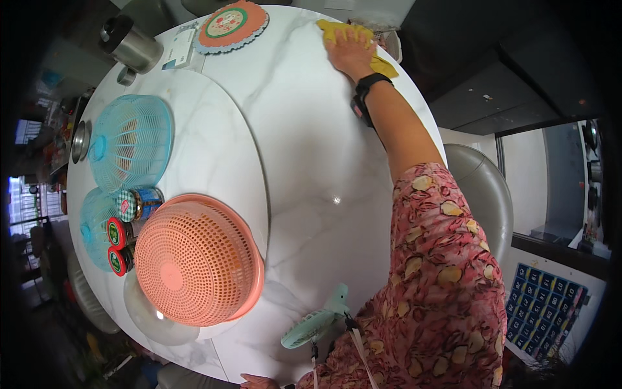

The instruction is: The person holds a remote control, presses buttons, and then wipes the surface of a circular dining table with a cloth.

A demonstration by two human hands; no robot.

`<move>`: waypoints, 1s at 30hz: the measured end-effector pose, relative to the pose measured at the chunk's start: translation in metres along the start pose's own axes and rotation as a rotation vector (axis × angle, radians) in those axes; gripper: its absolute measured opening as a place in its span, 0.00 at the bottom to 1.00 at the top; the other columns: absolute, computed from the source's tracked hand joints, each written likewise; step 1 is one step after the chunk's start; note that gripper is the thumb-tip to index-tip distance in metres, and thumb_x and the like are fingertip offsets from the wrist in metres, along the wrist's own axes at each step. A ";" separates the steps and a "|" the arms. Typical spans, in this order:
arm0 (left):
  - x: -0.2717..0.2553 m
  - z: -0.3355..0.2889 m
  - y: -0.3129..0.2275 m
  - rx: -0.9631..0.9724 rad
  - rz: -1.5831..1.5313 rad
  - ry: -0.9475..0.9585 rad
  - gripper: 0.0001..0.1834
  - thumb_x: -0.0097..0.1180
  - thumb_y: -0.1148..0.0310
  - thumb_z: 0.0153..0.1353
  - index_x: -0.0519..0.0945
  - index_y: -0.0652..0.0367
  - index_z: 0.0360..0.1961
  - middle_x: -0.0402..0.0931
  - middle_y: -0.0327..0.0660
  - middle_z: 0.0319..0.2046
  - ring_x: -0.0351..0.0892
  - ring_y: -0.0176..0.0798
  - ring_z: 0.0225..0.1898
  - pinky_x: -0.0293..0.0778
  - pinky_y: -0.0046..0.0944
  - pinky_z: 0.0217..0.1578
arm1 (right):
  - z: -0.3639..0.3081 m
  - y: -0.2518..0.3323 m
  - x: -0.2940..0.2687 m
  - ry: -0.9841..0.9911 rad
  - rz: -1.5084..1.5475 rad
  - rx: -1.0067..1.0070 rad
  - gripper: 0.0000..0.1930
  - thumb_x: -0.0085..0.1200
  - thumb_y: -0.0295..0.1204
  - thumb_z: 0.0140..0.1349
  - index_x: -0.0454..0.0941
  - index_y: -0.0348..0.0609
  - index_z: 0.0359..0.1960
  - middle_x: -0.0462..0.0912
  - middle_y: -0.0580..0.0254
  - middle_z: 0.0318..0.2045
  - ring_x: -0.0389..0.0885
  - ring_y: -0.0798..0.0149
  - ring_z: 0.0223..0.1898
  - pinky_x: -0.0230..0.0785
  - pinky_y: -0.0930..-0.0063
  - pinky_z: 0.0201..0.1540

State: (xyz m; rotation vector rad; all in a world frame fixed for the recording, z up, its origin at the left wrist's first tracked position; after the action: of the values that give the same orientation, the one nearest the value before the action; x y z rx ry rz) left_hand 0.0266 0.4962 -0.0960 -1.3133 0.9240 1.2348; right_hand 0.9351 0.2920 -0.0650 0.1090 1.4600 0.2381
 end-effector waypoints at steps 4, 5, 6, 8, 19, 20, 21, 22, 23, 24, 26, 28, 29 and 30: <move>0.002 0.003 0.000 -0.016 -0.003 0.006 0.25 0.33 0.53 0.66 0.57 0.63 0.54 0.61 0.68 0.44 0.68 0.63 0.43 0.69 0.53 0.42 | -0.038 -0.062 -0.013 -0.042 -0.018 0.163 0.32 0.29 0.53 0.61 0.53 0.49 0.64 0.52 0.56 0.65 0.46 0.48 0.66 0.33 0.39 0.62; 0.002 0.003 -0.001 -0.022 -0.010 0.009 0.25 0.32 0.53 0.66 0.56 0.62 0.55 0.60 0.69 0.45 0.68 0.64 0.43 0.68 0.53 0.42 | -0.059 -0.075 -0.018 -0.043 0.000 0.167 0.33 0.30 0.53 0.61 0.54 0.47 0.63 0.53 0.53 0.64 0.47 0.47 0.65 0.35 0.38 0.61; 0.003 0.004 0.000 -0.029 -0.017 0.015 0.25 0.32 0.54 0.67 0.56 0.62 0.56 0.60 0.69 0.46 0.68 0.64 0.43 0.68 0.53 0.42 | -0.080 -0.088 -0.021 -0.063 -0.061 0.106 0.32 0.29 0.52 0.62 0.54 0.46 0.63 0.53 0.52 0.64 0.48 0.46 0.65 0.36 0.39 0.61; 0.005 0.006 -0.002 -0.037 -0.036 0.026 0.25 0.32 0.55 0.67 0.55 0.60 0.58 0.59 0.70 0.47 0.68 0.65 0.44 0.68 0.53 0.43 | -0.130 -0.112 -0.018 -0.109 -0.184 -0.033 0.31 0.29 0.50 0.63 0.53 0.44 0.63 0.53 0.50 0.64 0.49 0.45 0.64 0.37 0.42 0.62; -0.008 -0.004 -0.001 0.100 0.139 0.125 0.30 0.32 0.51 0.66 0.57 0.71 0.55 0.61 0.72 0.45 0.68 0.66 0.43 0.68 0.55 0.42 | -0.434 -0.088 -0.083 0.323 0.061 -0.882 0.30 0.46 0.45 0.58 0.58 0.45 0.60 0.54 0.46 0.62 0.48 0.41 0.63 0.37 0.40 0.62; -0.003 0.002 0.010 0.128 0.121 0.086 0.32 0.33 0.49 0.65 0.58 0.73 0.52 0.62 0.72 0.44 0.68 0.66 0.42 0.67 0.56 0.42 | -0.436 -0.084 -0.089 0.375 0.126 -0.925 0.30 0.49 0.45 0.57 0.60 0.46 0.60 0.55 0.48 0.61 0.50 0.42 0.63 0.40 0.39 0.61; -0.002 0.004 0.019 0.152 0.102 0.047 0.33 0.34 0.48 0.65 0.59 0.75 0.50 0.63 0.72 0.43 0.68 0.66 0.41 0.67 0.57 0.41 | -0.431 -0.084 -0.086 0.365 0.127 -0.970 0.30 0.49 0.45 0.57 0.60 0.47 0.60 0.56 0.48 0.61 0.50 0.43 0.63 0.39 0.39 0.61; -0.018 -0.007 -0.013 -0.122 -0.133 0.027 0.37 0.36 0.44 0.62 0.60 0.78 0.45 0.65 0.72 0.40 0.68 0.67 0.39 0.65 0.57 0.42 | -0.420 -0.090 -0.079 0.357 0.118 -1.004 0.30 0.49 0.45 0.57 0.60 0.47 0.60 0.56 0.49 0.61 0.50 0.43 0.63 0.39 0.39 0.61; -0.025 -0.013 -0.026 -0.074 -0.163 0.041 0.37 0.35 0.44 0.63 0.60 0.79 0.46 0.64 0.72 0.40 0.68 0.67 0.39 0.64 0.57 0.43 | -0.407 -0.095 -0.071 0.350 0.115 -1.045 0.30 0.49 0.45 0.57 0.60 0.47 0.60 0.56 0.50 0.61 0.51 0.43 0.63 0.38 0.39 0.62; -0.027 -0.014 -0.030 -0.062 -0.180 0.036 0.37 0.35 0.44 0.63 0.60 0.79 0.46 0.64 0.72 0.40 0.68 0.67 0.39 0.64 0.57 0.43 | -0.387 -0.102 -0.053 0.193 0.078 -1.032 0.29 0.46 0.45 0.58 0.60 0.47 0.60 0.57 0.51 0.61 0.51 0.46 0.64 0.37 0.41 0.62; -0.021 -0.009 -0.015 -0.042 -0.150 -0.008 0.38 0.35 0.44 0.63 0.59 0.80 0.47 0.64 0.72 0.41 0.68 0.67 0.40 0.64 0.56 0.43 | -0.326 -0.079 -0.046 0.204 -0.074 -0.724 0.28 0.37 0.47 0.62 0.57 0.48 0.62 0.56 0.53 0.63 0.49 0.49 0.65 0.34 0.48 0.64; -0.017 -0.004 -0.010 -0.015 -0.010 0.036 0.40 0.34 0.43 0.62 0.57 0.81 0.49 0.64 0.71 0.42 0.65 0.66 0.44 0.62 0.54 0.47 | -0.267 -0.066 -0.033 0.045 -0.090 -0.538 0.29 0.35 0.48 0.63 0.56 0.48 0.63 0.55 0.52 0.63 0.48 0.48 0.65 0.35 0.46 0.64; -0.021 -0.005 -0.013 -0.032 -0.017 0.027 0.40 0.34 0.42 0.62 0.57 0.81 0.49 0.64 0.71 0.42 0.64 0.66 0.45 0.62 0.54 0.47 | -0.238 -0.056 -0.028 -0.017 -0.084 -0.510 0.30 0.33 0.49 0.63 0.55 0.48 0.63 0.54 0.51 0.64 0.48 0.46 0.65 0.35 0.44 0.63; -0.025 -0.008 -0.020 -0.050 -0.028 0.021 0.41 0.33 0.42 0.62 0.57 0.81 0.49 0.63 0.71 0.43 0.63 0.65 0.46 0.61 0.53 0.48 | -0.210 -0.045 -0.021 -0.060 -0.062 -0.473 0.31 0.31 0.51 0.63 0.54 0.47 0.63 0.54 0.51 0.64 0.49 0.45 0.64 0.34 0.43 0.63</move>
State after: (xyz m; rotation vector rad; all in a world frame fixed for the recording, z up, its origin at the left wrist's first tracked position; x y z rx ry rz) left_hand 0.0433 0.4883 -0.0682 -1.3771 0.8915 1.2311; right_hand 0.7293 0.2285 -0.0774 -0.3093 1.3105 0.5172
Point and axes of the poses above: each hand's wrist, its own z-axis towards the middle knuckle, its own x-axis out of the palm, y = z × x, the point moved 3 cm from there along z, towards the middle knuckle
